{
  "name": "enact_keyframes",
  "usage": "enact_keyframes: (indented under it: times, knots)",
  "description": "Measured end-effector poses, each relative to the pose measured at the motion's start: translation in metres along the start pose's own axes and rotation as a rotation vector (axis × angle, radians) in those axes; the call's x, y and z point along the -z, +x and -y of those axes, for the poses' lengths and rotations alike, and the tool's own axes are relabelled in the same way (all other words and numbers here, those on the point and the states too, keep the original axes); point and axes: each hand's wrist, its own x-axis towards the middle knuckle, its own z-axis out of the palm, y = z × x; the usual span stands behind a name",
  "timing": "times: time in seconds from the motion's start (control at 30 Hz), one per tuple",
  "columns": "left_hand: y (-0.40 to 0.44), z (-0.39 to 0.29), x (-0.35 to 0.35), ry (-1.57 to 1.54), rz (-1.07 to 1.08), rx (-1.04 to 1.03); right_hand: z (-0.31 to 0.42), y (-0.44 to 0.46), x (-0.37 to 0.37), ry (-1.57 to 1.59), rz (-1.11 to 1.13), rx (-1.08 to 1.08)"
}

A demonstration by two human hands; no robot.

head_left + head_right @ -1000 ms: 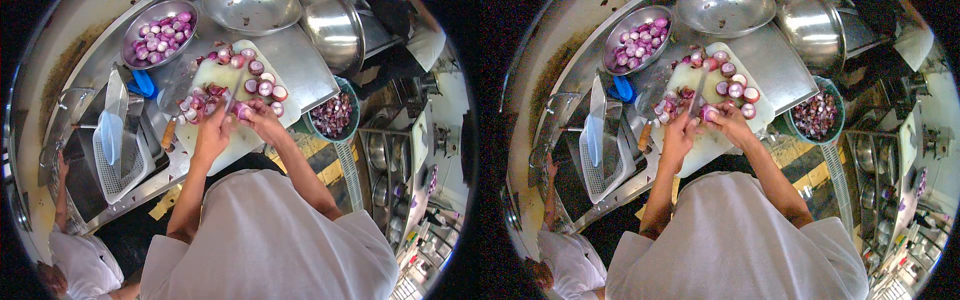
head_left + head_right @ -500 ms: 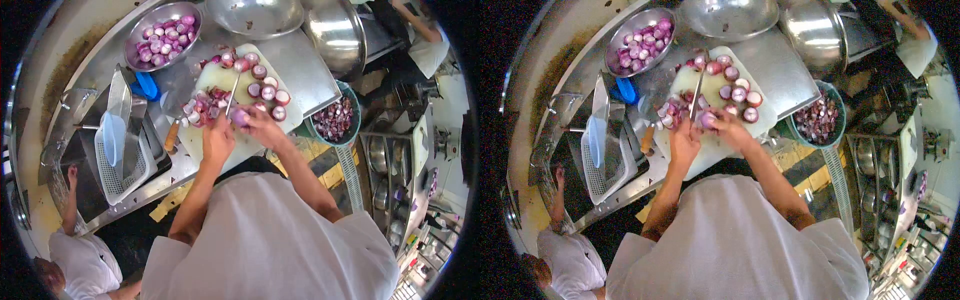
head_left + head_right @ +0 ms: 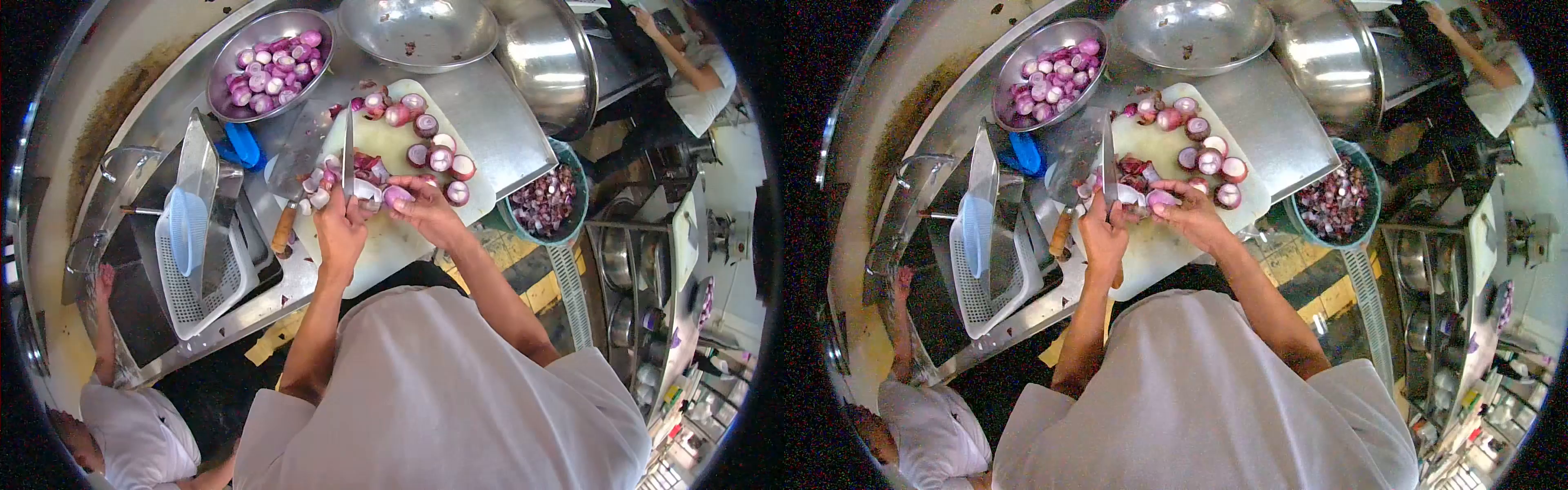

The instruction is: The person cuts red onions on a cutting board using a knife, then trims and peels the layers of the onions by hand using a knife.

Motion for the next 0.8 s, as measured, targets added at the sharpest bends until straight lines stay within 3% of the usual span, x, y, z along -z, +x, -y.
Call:
enact_keyframes:
  times: [0.1, 0.23, 0.33, 0.43, 0.57, 0.67, 0.8]
  knots:
    - [0.005, -0.008, 0.004, 0.043, -0.007, 0.038, -0.003, 0.002, 0.002, 0.0, 0.071, -0.018]
    - [0.015, 0.032, 0.009, 0.106, 0.054, 0.108, 0.007, -0.003, -0.001, 0.062, 0.168, -0.029]
    - [0.018, 0.016, 0.02, 0.261, 0.12, -0.025, 0.009, -0.002, -0.002, 0.08, 0.091, -0.039]
    - [0.007, -0.01, 0.021, 0.113, 0.11, -0.073, 0.01, 0.0, -0.003, -0.015, 0.018, -0.002]
    - [-0.002, 0.002, 0.003, -0.235, 0.305, -0.044, 0.001, 0.008, 0.001, -0.047, 0.06, 0.031]
    - [0.003, 0.031, 0.001, 0.092, 0.261, -0.01, 0.007, 0.006, 0.002, -0.005, 0.084, 0.005]
    - [0.006, 0.03, 0.016, 0.037, 0.203, -0.014, 0.012, 0.014, 0.013, 0.183, 0.0, -0.128]
